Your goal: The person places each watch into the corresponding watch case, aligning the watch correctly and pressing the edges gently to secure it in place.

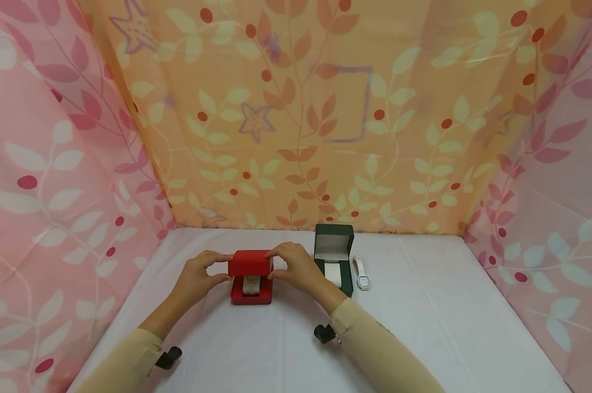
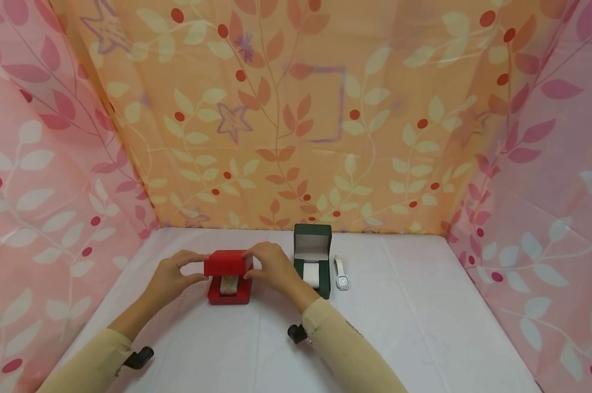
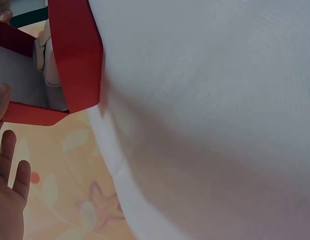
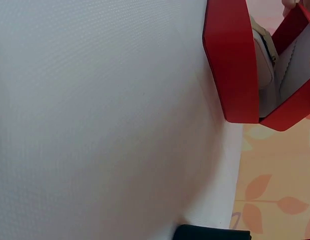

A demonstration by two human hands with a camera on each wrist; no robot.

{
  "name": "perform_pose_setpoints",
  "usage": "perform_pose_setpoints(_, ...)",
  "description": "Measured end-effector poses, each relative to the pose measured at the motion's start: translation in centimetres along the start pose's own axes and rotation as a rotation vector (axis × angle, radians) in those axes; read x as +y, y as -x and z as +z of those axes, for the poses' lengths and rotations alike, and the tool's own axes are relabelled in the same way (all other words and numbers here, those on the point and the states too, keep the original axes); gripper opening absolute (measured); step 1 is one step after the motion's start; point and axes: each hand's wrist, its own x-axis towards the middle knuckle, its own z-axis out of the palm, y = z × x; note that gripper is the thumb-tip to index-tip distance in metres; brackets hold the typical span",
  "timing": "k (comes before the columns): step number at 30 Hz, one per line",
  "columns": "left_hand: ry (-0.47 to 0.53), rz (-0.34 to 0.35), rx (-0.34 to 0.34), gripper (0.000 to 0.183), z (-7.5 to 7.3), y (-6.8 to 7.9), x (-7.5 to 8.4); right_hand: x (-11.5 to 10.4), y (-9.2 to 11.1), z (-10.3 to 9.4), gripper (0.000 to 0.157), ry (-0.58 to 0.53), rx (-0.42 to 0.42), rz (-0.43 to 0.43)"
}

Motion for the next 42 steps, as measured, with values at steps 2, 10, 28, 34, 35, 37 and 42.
perform_pose_setpoints(2, -0.014, -0.005, 0.000, 0.054, 0.1, 0.0, -0.1, 0.1, 0.1, 0.0, 0.046, -0.004, -0.002, 0.006)
perform_pose_setpoints(10, -0.022, 0.046, 0.002, 0.055, 0.2, 0.0, 0.1, 0.2, 0.2, -0.1, 0.048, -0.048, 0.023, -0.026)
perform_pose_setpoints(28, -0.021, -0.037, -0.107, 0.059, -0.1, 0.1, 0.0, 0.4, 0.6, 0.9, 0.048, -0.083, 0.041, 0.003)
perform_pose_setpoints(34, -0.001, -0.155, -0.156, 0.068, 0.0, 0.0, -0.1, 0.4, 0.6, 0.9, 0.049, -0.088, 0.036, 0.007)
perform_pose_setpoints(35, -0.003, -0.172, -0.165, 0.071, 0.1, 0.0, -0.1, 0.4, 0.6, 0.9, 0.049, -0.091, 0.035, 0.006)
perform_pose_setpoints(37, -0.004, -0.208, -0.179, 0.075, 0.3, 0.0, -0.1, 0.3, 0.6, 0.9, 0.049, -0.100, 0.032, 0.009)
perform_pose_setpoints(42, -0.008, -0.251, -0.188, 0.074, 0.6, -0.1, 0.1, 0.3, 0.7, 1.0, 0.049, -0.124, 0.037, 0.015)
